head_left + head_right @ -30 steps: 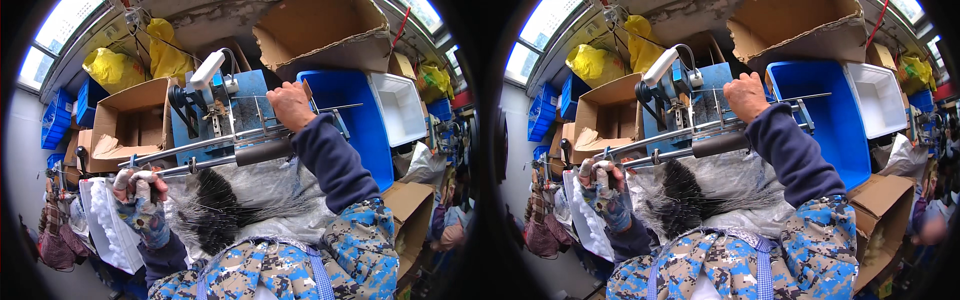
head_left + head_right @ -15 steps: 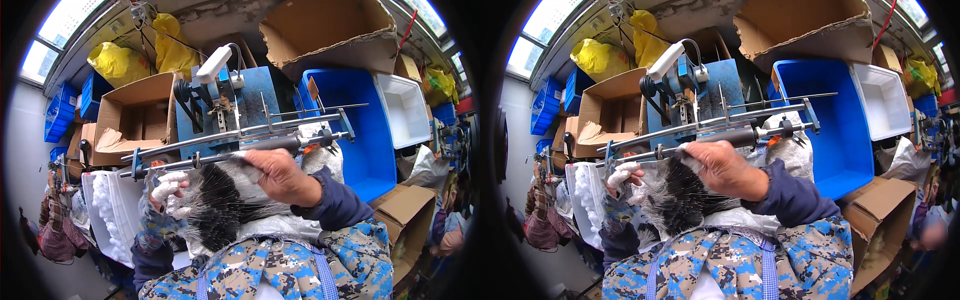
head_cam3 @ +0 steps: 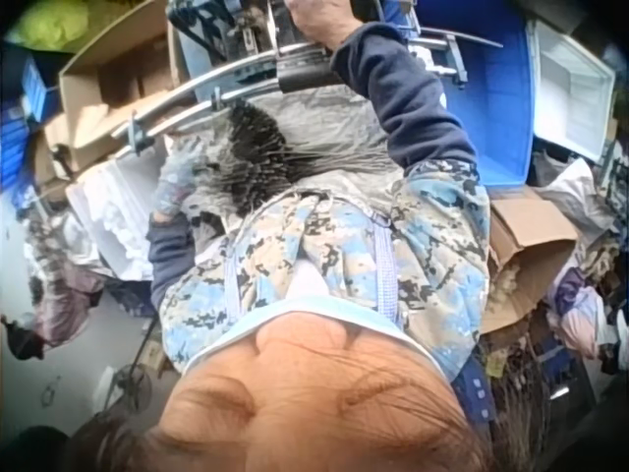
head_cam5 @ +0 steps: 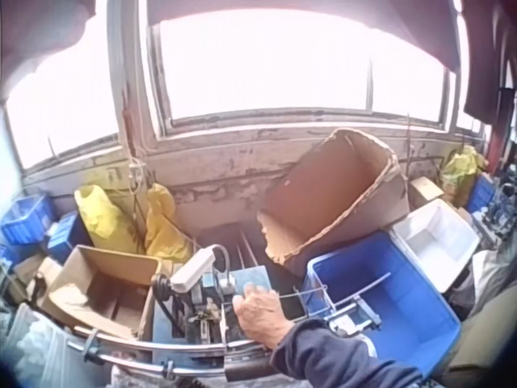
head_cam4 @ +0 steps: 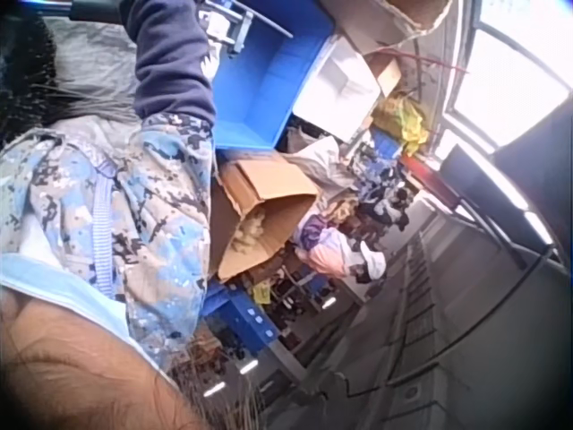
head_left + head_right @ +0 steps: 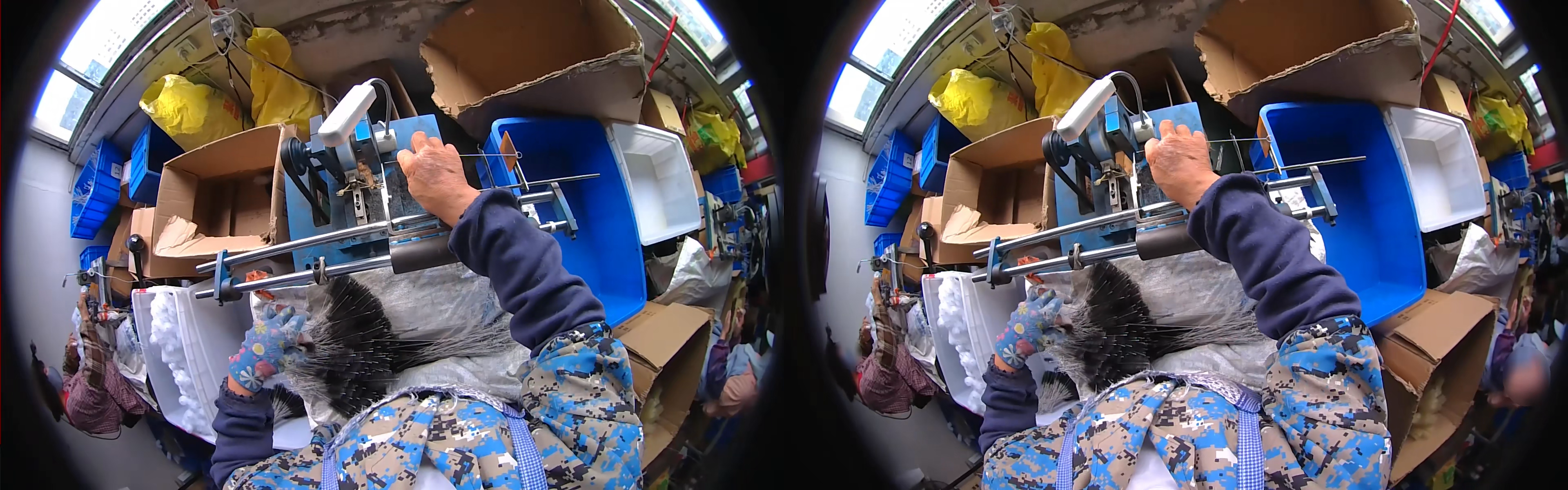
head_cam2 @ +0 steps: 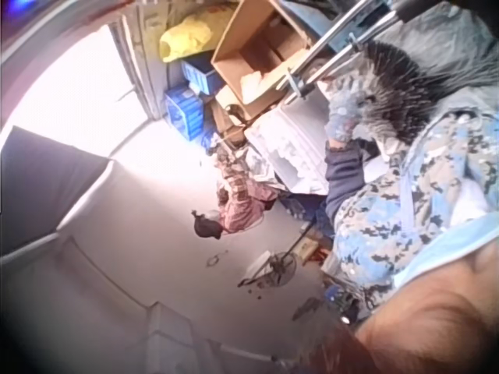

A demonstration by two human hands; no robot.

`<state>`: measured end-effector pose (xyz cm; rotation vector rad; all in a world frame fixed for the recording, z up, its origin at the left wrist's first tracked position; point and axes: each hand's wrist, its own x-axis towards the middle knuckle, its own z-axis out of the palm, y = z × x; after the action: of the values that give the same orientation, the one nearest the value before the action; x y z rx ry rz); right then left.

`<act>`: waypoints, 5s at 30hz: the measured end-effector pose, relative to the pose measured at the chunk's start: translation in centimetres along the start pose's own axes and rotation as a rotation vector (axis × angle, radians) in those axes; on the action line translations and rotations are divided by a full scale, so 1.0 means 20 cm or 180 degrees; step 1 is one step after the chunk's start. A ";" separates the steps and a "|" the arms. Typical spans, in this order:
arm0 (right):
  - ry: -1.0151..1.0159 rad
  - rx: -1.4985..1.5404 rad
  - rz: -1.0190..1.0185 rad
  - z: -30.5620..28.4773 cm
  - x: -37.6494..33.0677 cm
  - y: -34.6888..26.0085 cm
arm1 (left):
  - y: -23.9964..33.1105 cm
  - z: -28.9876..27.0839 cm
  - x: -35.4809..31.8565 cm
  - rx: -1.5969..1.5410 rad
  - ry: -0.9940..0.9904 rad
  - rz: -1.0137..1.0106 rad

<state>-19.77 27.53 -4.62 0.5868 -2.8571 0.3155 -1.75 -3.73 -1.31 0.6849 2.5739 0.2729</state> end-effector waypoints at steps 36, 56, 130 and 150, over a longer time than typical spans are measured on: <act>0.0067 -0.0030 0.0039 -0.02 -0.10 0.06 | 0.38 -0.10 0.14 -0.4265 0.3086 0.0042; -0.0020 0.0579 0.0203 0.06 -0.08 -0.33 | 0.45 -0.14 0.19 -0.4413 0.2864 0.0034; -0.0365 0.1938 -0.1043 -0.54 -0.48 -0.32 | 0.45 -0.19 0.33 -0.4906 0.3129 0.0170; 0.0112 -0.0012 -0.0079 0.04 0.03 -0.06 | 0.25 0.14 0.33 0.0249 0.0492 0.0195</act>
<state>-19.91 25.95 -4.99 0.6093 -2.8139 0.3130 -3.34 4.02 -4.84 0.8011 2.7257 0.2549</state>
